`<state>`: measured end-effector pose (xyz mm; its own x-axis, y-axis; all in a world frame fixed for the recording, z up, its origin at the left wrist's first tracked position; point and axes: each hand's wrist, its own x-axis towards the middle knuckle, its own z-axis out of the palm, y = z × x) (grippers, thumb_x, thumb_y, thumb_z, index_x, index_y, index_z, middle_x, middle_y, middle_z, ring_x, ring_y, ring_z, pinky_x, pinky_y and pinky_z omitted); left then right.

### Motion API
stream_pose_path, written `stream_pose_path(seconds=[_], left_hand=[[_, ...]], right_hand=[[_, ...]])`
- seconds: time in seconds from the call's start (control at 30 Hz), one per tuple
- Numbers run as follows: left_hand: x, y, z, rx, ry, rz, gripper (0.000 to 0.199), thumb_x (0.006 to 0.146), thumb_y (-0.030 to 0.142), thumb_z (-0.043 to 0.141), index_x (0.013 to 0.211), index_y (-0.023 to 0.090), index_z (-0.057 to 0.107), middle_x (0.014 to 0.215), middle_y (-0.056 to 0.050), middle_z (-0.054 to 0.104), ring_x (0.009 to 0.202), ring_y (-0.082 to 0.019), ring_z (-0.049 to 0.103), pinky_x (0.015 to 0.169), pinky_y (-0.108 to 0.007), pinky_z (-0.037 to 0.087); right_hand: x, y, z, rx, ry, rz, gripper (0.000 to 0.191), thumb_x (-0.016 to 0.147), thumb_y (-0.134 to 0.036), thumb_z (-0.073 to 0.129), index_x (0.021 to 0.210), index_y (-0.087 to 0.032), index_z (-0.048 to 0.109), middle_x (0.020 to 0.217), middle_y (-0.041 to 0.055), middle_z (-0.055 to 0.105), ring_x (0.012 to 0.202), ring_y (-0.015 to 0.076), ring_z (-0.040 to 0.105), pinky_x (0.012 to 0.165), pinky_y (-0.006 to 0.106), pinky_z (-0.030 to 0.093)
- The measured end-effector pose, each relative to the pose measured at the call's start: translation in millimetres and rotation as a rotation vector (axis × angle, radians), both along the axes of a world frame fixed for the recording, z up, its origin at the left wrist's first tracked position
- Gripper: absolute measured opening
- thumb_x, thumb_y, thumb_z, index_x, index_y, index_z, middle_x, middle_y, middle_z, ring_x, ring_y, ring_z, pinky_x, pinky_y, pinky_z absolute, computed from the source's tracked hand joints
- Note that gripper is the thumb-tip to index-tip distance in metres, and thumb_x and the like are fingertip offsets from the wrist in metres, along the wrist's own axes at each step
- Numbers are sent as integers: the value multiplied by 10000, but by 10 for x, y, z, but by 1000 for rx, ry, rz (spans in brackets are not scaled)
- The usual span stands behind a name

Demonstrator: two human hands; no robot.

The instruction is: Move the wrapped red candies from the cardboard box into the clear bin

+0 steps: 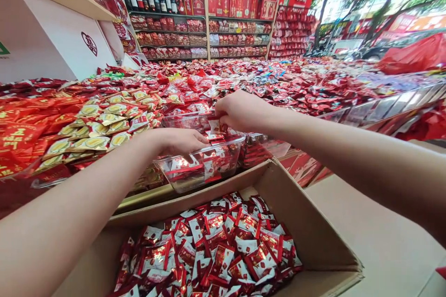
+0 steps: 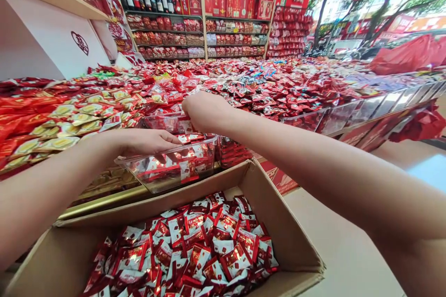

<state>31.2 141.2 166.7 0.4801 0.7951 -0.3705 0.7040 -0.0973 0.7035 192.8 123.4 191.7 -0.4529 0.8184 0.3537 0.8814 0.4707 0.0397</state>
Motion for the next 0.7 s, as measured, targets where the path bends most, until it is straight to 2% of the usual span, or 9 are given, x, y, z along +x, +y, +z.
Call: stream_pose_path(seconds=[0.13, 0.27, 0.37, 0.5, 0.6, 0.63, 0.7], left_hand=[[-35, -62, -48, -144, -24, -20, 245, 625, 334, 569, 750, 166, 696, 817, -93, 686, 644, -184, 597, 521, -219, 411], [-63, -87, -54, -215, -38, 0, 279, 640, 364, 548, 734, 144, 692, 823, -120, 680, 661, -192, 589, 525, -222, 402], [-54, -85, -70, -266, -52, -7, 275, 664, 364, 517, 718, 157, 690, 825, -109, 678, 667, -188, 586, 554, -231, 403], [-49, -83, -84, -318, -69, -20, 253, 681, 336, 497, 713, 170, 686, 810, -82, 678, 682, -175, 580, 604, -235, 401], [-48, -76, -75, -352, -59, -23, 227, 684, 292, 495, 738, 168, 677, 808, -64, 676, 693, -165, 574, 640, -243, 401], [-46, -72, -70, -365, -54, -24, 217, 687, 282, 494, 748, 173, 672, 807, -54, 675, 697, -161, 573, 651, -245, 401], [-40, -66, -59, -391, -48, -32, 203, 694, 270, 490, 777, 191, 657, 809, -34, 674, 711, -153, 570, 669, -246, 400]], right_hand=[[-80, 47, -24, -130, -173, 32, 200, 598, -50, 566, 767, -123, 644, 672, 57, 589, 645, 149, 537, 560, 252, 366], [-203, 76, -10, -303, -257, 76, 153, 532, -4, 597, 624, -116, 645, 577, 34, 578, 632, 149, 535, 593, 268, 366], [-313, 134, -43, -443, -272, 48, 140, 488, 29, 608, 508, -109, 614, 537, 19, 568, 679, 161, 543, 639, 276, 369], [-419, 275, -136, -567, -258, -74, 181, 467, 99, 560, 415, -74, 568, 541, 38, 568, 760, 188, 543, 704, 300, 365], [-452, 393, -186, -670, -276, -120, 165, 476, 80, 560, 389, -61, 555, 500, 35, 541, 734, 206, 552, 700, 329, 378], [-457, 426, -200, -698, -290, -103, 158, 473, 69, 568, 383, -59, 552, 470, 29, 524, 700, 210, 556, 679, 336, 388], [-463, 483, -236, -612, -202, 28, 154, 450, 43, 597, 356, -62, 536, 406, 12, 476, 607, 205, 554, 615, 337, 403]])
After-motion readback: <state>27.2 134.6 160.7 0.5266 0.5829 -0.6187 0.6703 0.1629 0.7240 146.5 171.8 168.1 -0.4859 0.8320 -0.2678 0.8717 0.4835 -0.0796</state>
